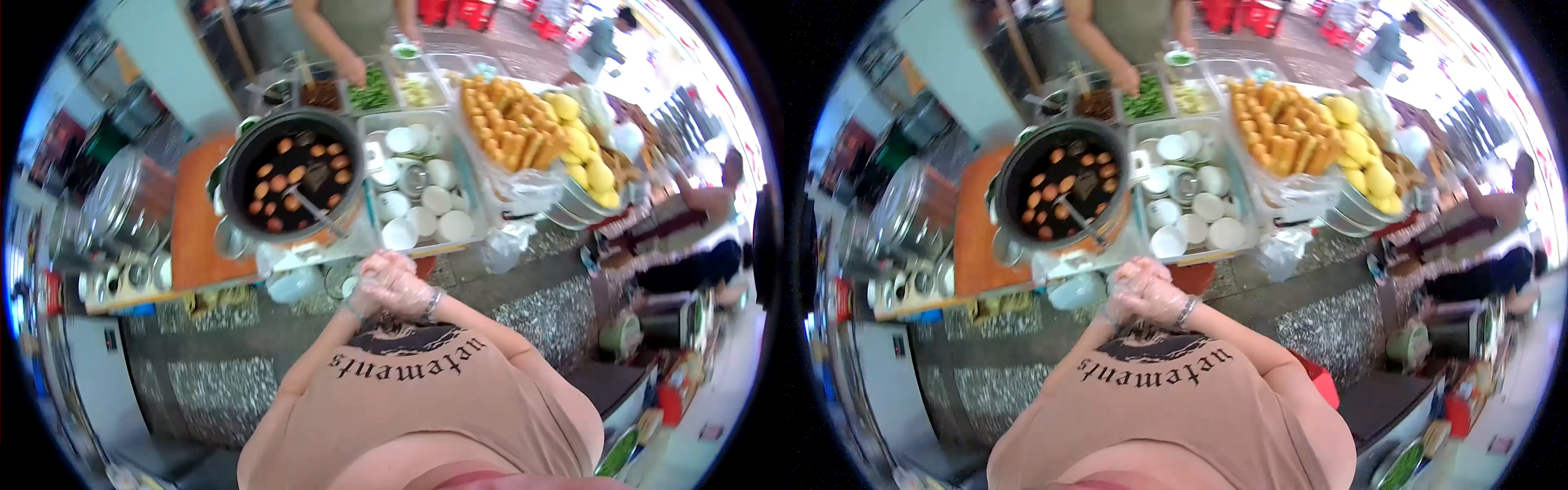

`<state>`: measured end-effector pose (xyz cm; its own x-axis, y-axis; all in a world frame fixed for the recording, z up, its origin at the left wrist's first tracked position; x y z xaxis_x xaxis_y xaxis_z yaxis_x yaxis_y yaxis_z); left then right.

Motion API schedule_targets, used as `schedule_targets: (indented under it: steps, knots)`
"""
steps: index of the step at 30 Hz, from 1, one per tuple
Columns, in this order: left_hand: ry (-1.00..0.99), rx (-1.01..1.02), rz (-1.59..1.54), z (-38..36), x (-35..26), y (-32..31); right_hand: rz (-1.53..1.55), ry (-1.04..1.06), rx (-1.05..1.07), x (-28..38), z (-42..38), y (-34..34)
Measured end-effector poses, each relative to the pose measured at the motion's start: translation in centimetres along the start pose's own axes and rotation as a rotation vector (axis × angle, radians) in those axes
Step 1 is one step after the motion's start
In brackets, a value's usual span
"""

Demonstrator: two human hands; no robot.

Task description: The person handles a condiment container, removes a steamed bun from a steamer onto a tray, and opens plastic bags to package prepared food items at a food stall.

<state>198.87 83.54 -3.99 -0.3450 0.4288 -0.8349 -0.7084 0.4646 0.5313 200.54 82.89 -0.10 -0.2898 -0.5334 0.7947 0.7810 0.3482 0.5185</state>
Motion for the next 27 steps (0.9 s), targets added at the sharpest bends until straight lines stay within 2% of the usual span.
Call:
schedule_targets:
  steps: [2, 3, 5, 7, 9, 12, 14, 15, 17, 18, 20, 21, 23, 24, 26, 27]
  knots:
    - [0.464, 0.207, -0.962, -0.1, 2.7, -2.2, -0.001, -0.147, 0.102, -1.4, -1.2, 0.2]
    - [0.455, 0.257, -0.953, 0.0, 2.8, -3.4, -0.015, -0.17, 0.061, -2.0, -1.7, 1.1]
    - [0.441, 0.244, -0.847, 0.0, 2.8, -4.3, 0.156, -0.218, 0.205, -3.3, -3.1, 0.0]
    - [0.422, 0.201, -0.745, -0.1, 3.1, -4.7, 0.203, -0.274, 0.203, -4.1, -4.2, 0.0]
    - [0.573, 0.235, -1.071, -0.4, 7.9, -8.6, 0.246, -0.324, 0.214, -3.6, -4.5, 0.8]
    - [0.603, 0.235, -0.987, 0.3, 6.2, -8.1, 0.311, -0.463, 0.171, -2.1, -5.0, 1.9]
    - [0.593, 0.201, -1.052, 0.4, 6.7, -8.5, 0.233, -0.327, -0.045, -2.0, -4.6, 3.0]
    - [0.505, 0.056, -0.819, 0.8, 5.4, -5.6, 0.234, -0.329, -0.059, -2.5, -4.9, 2.4]
    - [0.302, -0.225, -0.354, 1.5, 1.9, -0.1, 0.06, -0.329, -0.288, -3.4, -5.3, 4.0]
    - [0.295, -0.216, -0.35, 1.5, 1.7, 0.4, 0.057, -0.329, -0.3, -3.5, -5.3, 4.2]
    - [0.597, -0.027, -0.381, 0.7, 4.2, -1.0, -0.039, -0.265, -0.42, -2.8, -5.3, 5.7]
    - [0.562, -0.028, -0.243, 0.7, 4.2, -1.0, -0.041, -0.27, -0.43, -2.8, -5.2, 6.1]
    - [0.56, 0.001, -0.24, 0.0, 8.3, -3.7, -0.259, -0.11, -0.142, -1.5, -3.9, 4.5]
    - [0.574, 0.018, -0.28, 0.1, 8.6, -4.3, -0.257, -0.123, -0.152, -1.5, -4.2, 4.3]
    - [0.589, 0.035, -0.339, 0.9, 7.8, -4.9, -0.316, 0.051, -0.008, -0.3, -3.5, 2.5]
    - [0.601, 0.039, -0.368, 1.2, 7.3, -5.0, -0.336, 0.168, -0.012, 0.5, -2.9, 2.1]
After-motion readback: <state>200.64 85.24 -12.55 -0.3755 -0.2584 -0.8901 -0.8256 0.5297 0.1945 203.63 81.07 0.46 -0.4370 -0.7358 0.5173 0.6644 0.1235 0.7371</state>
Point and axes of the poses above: each hand's wrist, its own z-axis towards the middle knuckle, its own y-axis out of the back of the hand, x = y × z, the point moved 9 cm from there along z, towards the middle knuckle, and after that the axes turned 11 degrees about y, right-handed, at the moved point
